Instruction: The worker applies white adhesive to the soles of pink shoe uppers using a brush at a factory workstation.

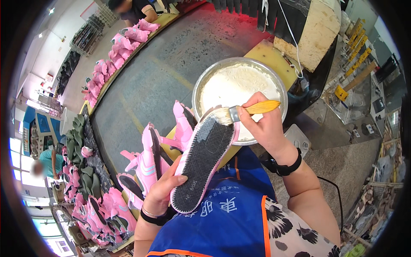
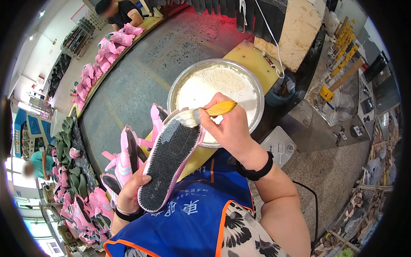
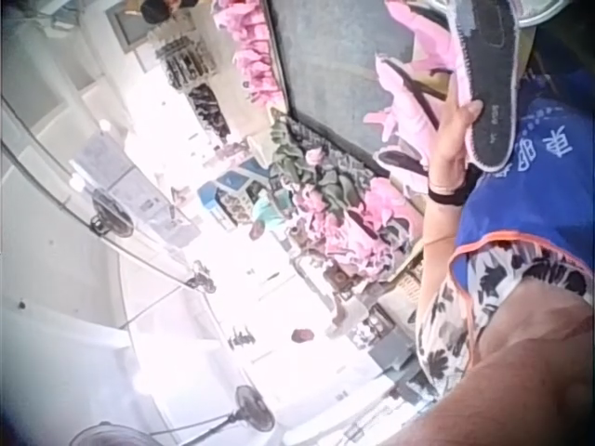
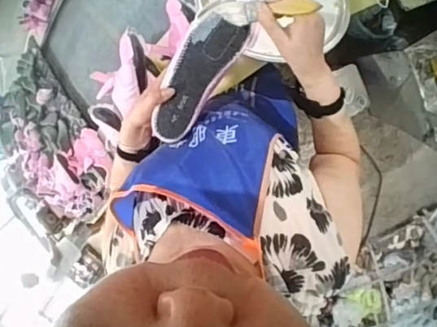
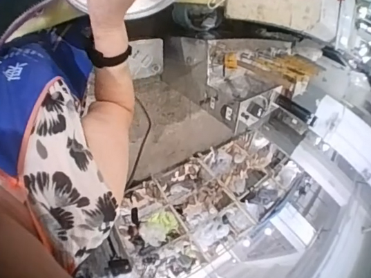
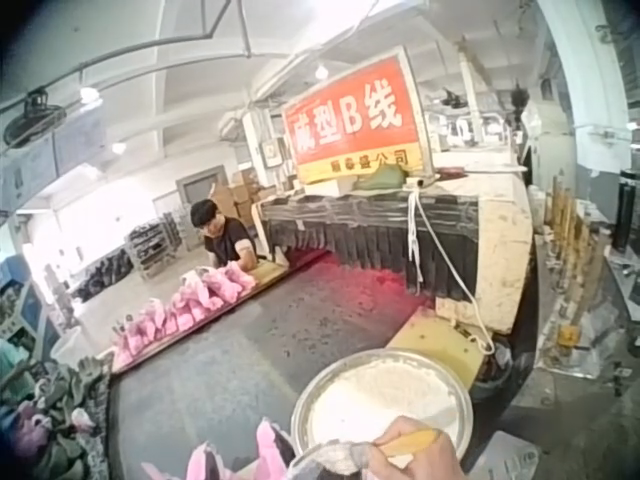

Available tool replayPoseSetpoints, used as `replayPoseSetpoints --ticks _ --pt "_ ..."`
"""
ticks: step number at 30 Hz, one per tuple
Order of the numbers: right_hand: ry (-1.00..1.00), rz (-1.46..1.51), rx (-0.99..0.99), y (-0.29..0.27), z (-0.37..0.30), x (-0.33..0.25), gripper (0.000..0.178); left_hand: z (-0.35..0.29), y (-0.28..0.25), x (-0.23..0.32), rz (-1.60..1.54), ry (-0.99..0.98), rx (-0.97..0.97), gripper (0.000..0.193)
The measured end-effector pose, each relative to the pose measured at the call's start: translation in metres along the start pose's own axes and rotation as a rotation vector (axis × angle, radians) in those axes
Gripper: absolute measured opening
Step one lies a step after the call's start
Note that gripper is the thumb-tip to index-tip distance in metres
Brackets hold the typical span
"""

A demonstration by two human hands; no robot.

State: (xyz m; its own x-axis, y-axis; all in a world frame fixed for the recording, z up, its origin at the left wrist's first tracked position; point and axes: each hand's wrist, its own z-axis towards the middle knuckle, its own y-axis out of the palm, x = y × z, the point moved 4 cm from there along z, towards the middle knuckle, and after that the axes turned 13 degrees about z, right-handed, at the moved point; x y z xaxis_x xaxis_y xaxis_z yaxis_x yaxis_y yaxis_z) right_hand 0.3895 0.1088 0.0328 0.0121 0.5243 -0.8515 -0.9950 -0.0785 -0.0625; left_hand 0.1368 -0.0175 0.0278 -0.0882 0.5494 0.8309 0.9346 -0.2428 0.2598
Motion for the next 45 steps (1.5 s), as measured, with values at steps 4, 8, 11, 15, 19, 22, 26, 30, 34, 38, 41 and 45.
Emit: replayPoseSetpoints --ticks 4,8,11,15,19,22,26,30,34,38,41,45 --pt "0.028 -0.086 0.108 -0.007 0.000 -0.003 0.016 -0.001 -0.006 -0.006 0.031 0.066 0.007 0.086" --pt "-0.099 0.079 0.178 0.000 -0.001 -0.011 0.015 0.000 -0.007 -0.009 0.091 0.100 0.002 0.090" --pt "-0.007 0.065 0.115 0.005 0.001 -0.011 0.014 0.001 -0.008 -0.008 0.195 0.164 0.037 0.093" --pt "0.087 -0.214 0.113 -0.002 0.002 -0.011 0.014 0.004 -0.012 -0.012 0.219 0.186 0.093 0.096" --pt "-0.133 -0.005 0.222 0.003 0.008 -0.016 0.014 0.009 -0.015 -0.016 0.278 0.236 0.100 0.102" --pt "-0.119 0.023 0.227 0.004 0.010 -0.014 0.014 0.011 -0.017 -0.018 0.354 0.270 0.114 0.106" --pt "0.065 -0.331 0.158 -0.001 0.011 -0.013 0.015 0.011 -0.022 -0.022 0.420 0.330 0.156 0.106" --pt "-0.097 -0.084 0.260 0.005 0.007 -0.021 0.015 0.014 -0.025 -0.023 0.562 0.388 0.184 0.106" --pt "-0.007 -0.063 0.227 0.016 -0.005 -0.017 0.016 0.017 -0.024 -0.026 0.438 0.392 0.195 0.104" --pt "-0.066 -0.058 0.211 0.023 -0.020 -0.021 0.015 0.018 -0.023 -0.029 0.282 0.362 0.204 0.100" --pt "-0.042 -0.032 0.150 0.022 -0.025 -0.026 0.015 0.020 -0.021 -0.027 0.314 0.404 0.203 0.093" --pt "-0.037 0.046 0.142 0.013 -0.017 -0.032 0.016 0.019 -0.019 -0.025 0.293 0.387 0.192 0.092"
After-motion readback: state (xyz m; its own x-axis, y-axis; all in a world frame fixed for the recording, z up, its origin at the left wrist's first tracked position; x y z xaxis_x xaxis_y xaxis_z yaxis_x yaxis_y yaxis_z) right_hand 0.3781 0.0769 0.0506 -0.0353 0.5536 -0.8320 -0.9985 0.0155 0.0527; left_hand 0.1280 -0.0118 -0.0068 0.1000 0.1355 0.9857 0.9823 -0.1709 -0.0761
